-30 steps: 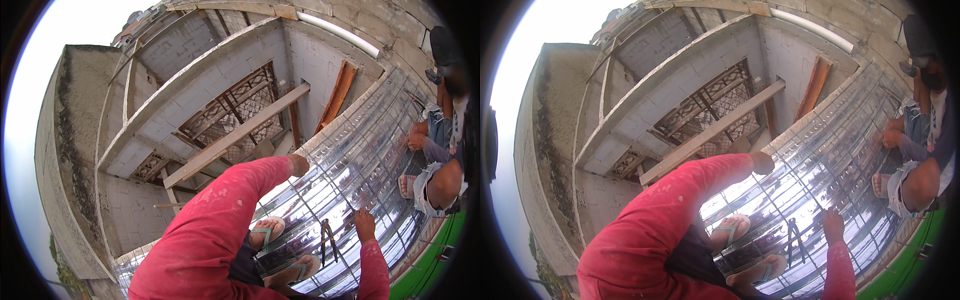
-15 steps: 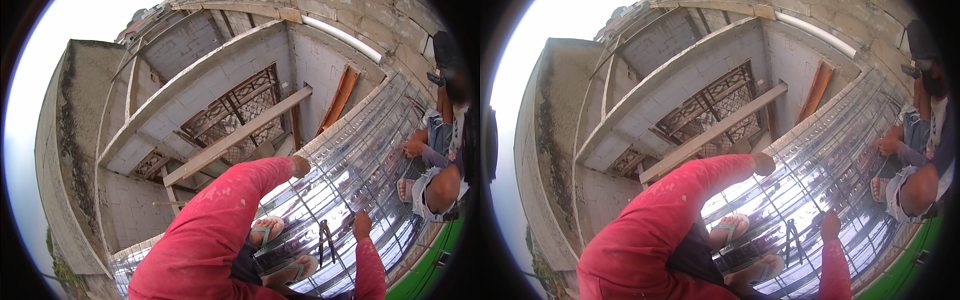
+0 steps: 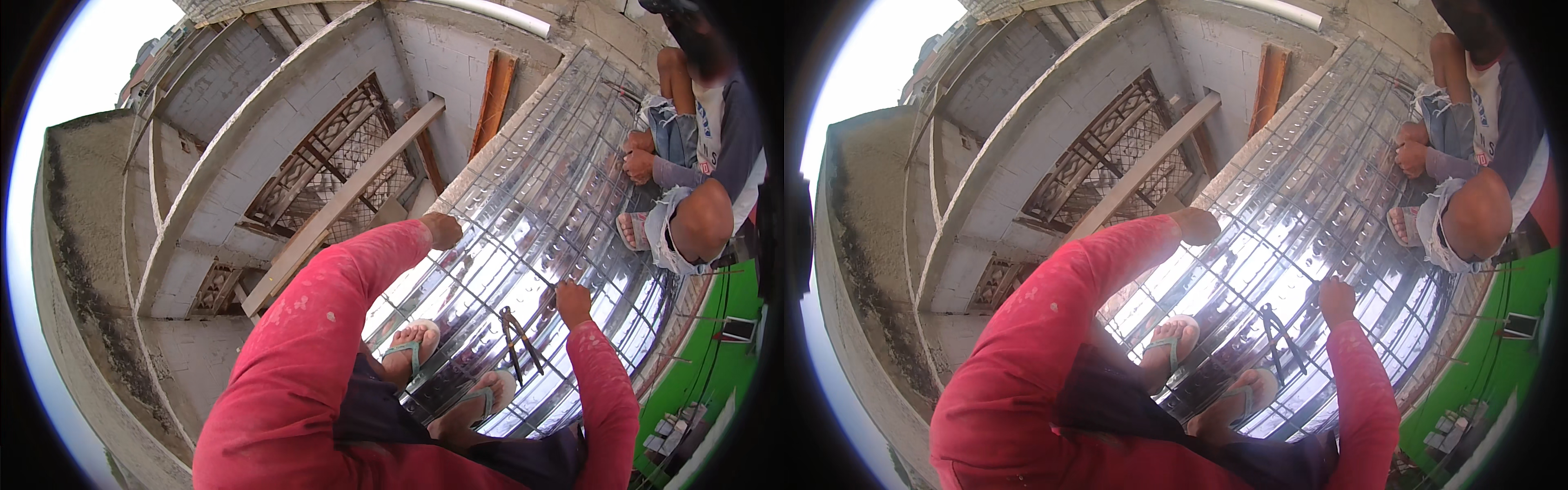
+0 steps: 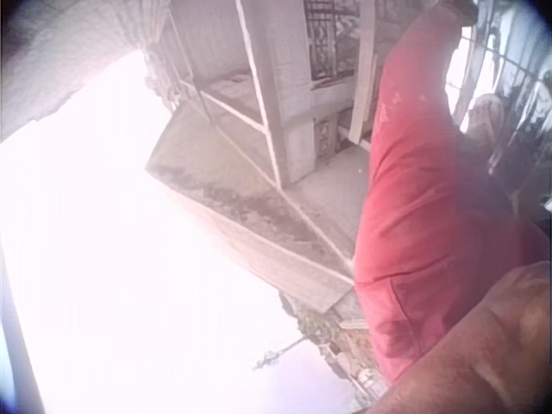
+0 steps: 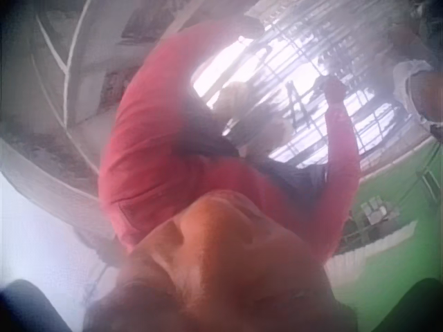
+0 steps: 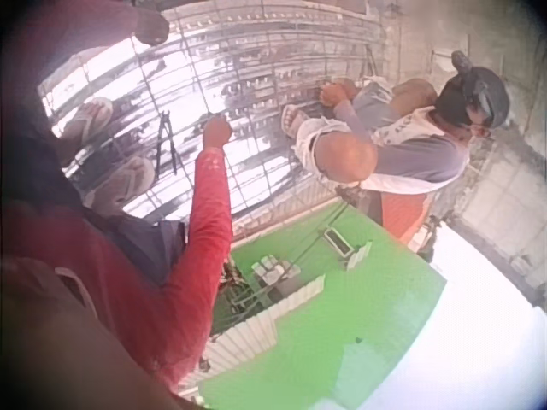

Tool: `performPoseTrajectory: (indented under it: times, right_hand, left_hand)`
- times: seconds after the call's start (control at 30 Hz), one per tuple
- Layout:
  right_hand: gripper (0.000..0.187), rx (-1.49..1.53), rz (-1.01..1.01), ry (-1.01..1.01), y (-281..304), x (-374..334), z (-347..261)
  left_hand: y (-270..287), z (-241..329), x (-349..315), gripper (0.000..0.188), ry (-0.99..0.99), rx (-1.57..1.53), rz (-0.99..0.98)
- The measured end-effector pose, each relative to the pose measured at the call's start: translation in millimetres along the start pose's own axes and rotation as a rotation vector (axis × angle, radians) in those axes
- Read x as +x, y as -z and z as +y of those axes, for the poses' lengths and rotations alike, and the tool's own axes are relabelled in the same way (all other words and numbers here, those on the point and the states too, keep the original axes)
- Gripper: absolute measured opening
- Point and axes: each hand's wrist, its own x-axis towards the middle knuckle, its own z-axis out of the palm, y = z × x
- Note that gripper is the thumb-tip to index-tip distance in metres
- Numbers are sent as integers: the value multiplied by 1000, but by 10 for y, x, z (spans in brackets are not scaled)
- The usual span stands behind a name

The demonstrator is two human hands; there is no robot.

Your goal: The person uses pliers to twist and secure wire ties at intersections of a metal grid frame. They repeatedly reach for wire ties, position them around intersecting bars, and twist them tight with pliers. Another person is visible nearby, also working on the grid.

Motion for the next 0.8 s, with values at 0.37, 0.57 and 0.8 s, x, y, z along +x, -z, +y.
performPoseTrajectory:
  times: [0.37, 0.57, 0.8]
  right_hand:
    - [16, 0, -40, -35, 115, -40, -1]
    - [16, 7, -85, -44, 199, -39, -4]
    - [16, 53, -208, -139, 409, -33, -97]
  left_hand:
    - [-207, -61, 68, 29, 6, -34, 15]
    - [-271, -98, 83, 26, -13, -15, 6]
    - [-232, -59, 3, 24, -15, -100, 57]
